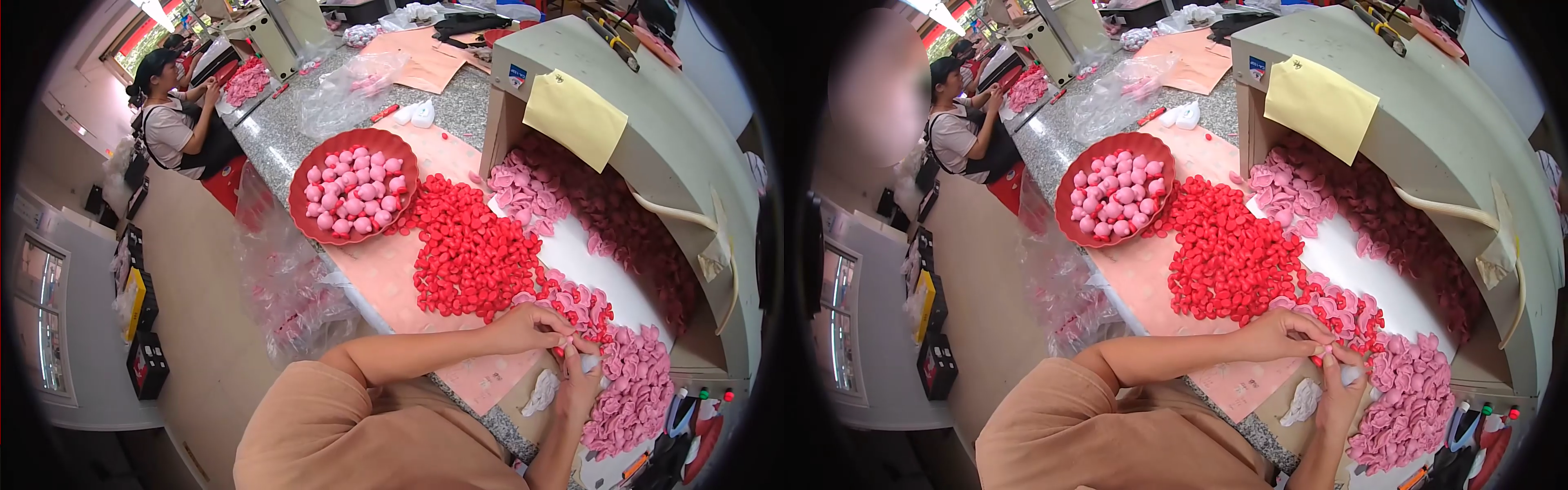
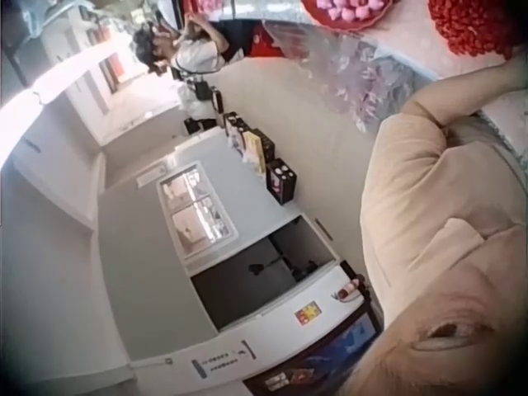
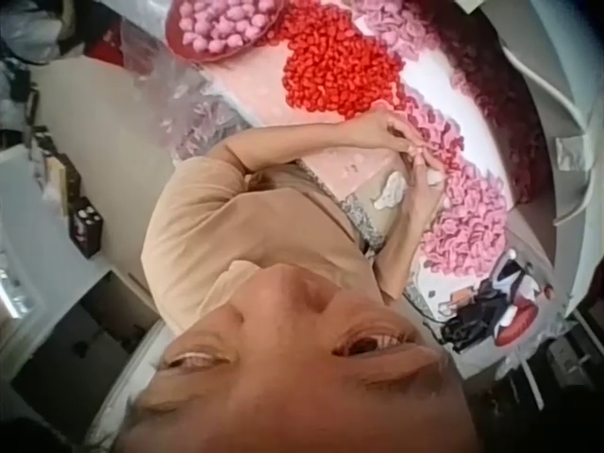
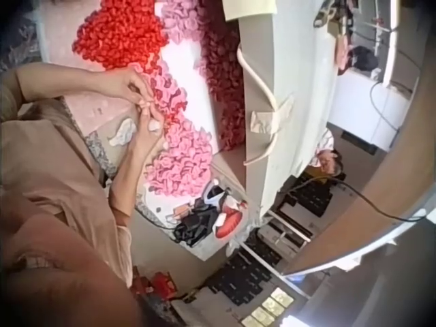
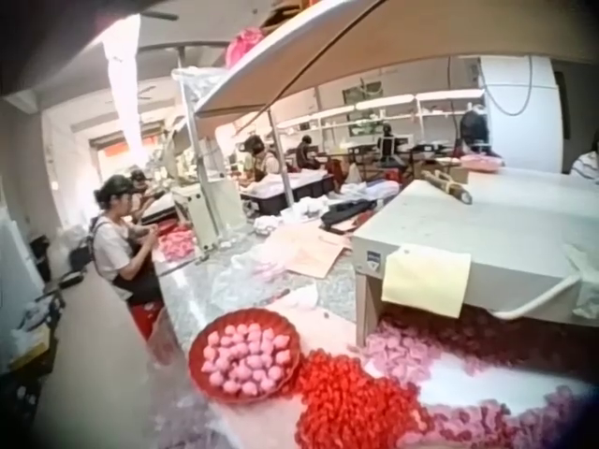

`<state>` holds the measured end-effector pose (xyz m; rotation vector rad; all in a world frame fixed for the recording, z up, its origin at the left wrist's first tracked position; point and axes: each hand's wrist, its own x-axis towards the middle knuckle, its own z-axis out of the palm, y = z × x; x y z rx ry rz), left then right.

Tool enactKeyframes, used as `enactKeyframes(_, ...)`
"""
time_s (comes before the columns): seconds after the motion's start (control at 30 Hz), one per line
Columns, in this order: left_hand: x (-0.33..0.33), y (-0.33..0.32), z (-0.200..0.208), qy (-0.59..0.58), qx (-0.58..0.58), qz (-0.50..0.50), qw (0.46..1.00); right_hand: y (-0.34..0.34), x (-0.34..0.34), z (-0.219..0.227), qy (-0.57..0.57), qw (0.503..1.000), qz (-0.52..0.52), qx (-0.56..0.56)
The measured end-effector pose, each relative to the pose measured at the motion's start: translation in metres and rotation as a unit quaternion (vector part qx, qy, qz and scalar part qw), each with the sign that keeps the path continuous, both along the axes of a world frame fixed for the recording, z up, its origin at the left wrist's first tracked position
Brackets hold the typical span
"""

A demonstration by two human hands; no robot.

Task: Assembling small red and pink plastic toy components at a factory workbench.

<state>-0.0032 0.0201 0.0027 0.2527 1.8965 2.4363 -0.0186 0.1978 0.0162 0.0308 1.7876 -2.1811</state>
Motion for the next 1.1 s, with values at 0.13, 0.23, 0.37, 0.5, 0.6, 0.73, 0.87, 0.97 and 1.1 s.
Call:
enactKeyframes(0.13, 0.0005, -0.0015, 0.0028, -0.009, -0.015, 0.002, 1.0, -0.003, -0.0001, 0.0028, 0.004, 1.0, 0.006, -0.006)
enactKeyframes(0.23, 0.0019, -0.0012, 0.0062, -0.023, -0.001, 0.003, 1.0, -0.0023, 0.0002, 0.0029, 0.004, 1.0, 0.004, -0.007)
enactKeyframes(0.37, 0.0007, 0.0, 0.0023, -0.014, 0.008, -0.003, 1.0, 0.0005, -0.0005, -0.0001, -0.004, 1.0, 0.006, -0.011)
enactKeyframes(0.5, 0.0009, -0.0004, 0.003, -0.026, 0.015, -0.006, 1.0, 0.0003, -0.0008, 0.0002, 0.001, 1.0, 0.005, 0.0)
enactKeyframes(0.6, 0.0013, -0.0007, 0.0054, -0.025, 0.013, -0.004, 1.0, -0.0002, -0.0002, 0.0006, 0.002, 1.0, 0.004, -0.004)
enactKeyframes(0.73, 0.0007, -0.0007, 0.0032, -0.021, 0.011, -0.003, 1.0, -0.0014, -0.0003, 0.0012, -0.007, 1.0, 0.005, -0.02)
enactKeyframes(0.87, 0.0016, -0.001, 0.0035, -0.029, 0.025, -0.004, 0.999, -0.0041, 0.0008, -0.0016, 0.032, 0.999, 0.003, 0.0)
enactKeyframes(0.97, 0.0015, -0.0002, 0.0007, -0.009, 0.016, -0.001, 1.0, -0.0053, 0.002, 0.0018, 0.027, 1.0, -0.002, 0.0)
enactKeyframes(1.1, 0.0016, 0.0008, 0.0009, -0.004, 0.006, 0.007, 1.0, -0.0022, 0.0011, 0.0033, 0.013, 1.0, 0.007, -0.009)
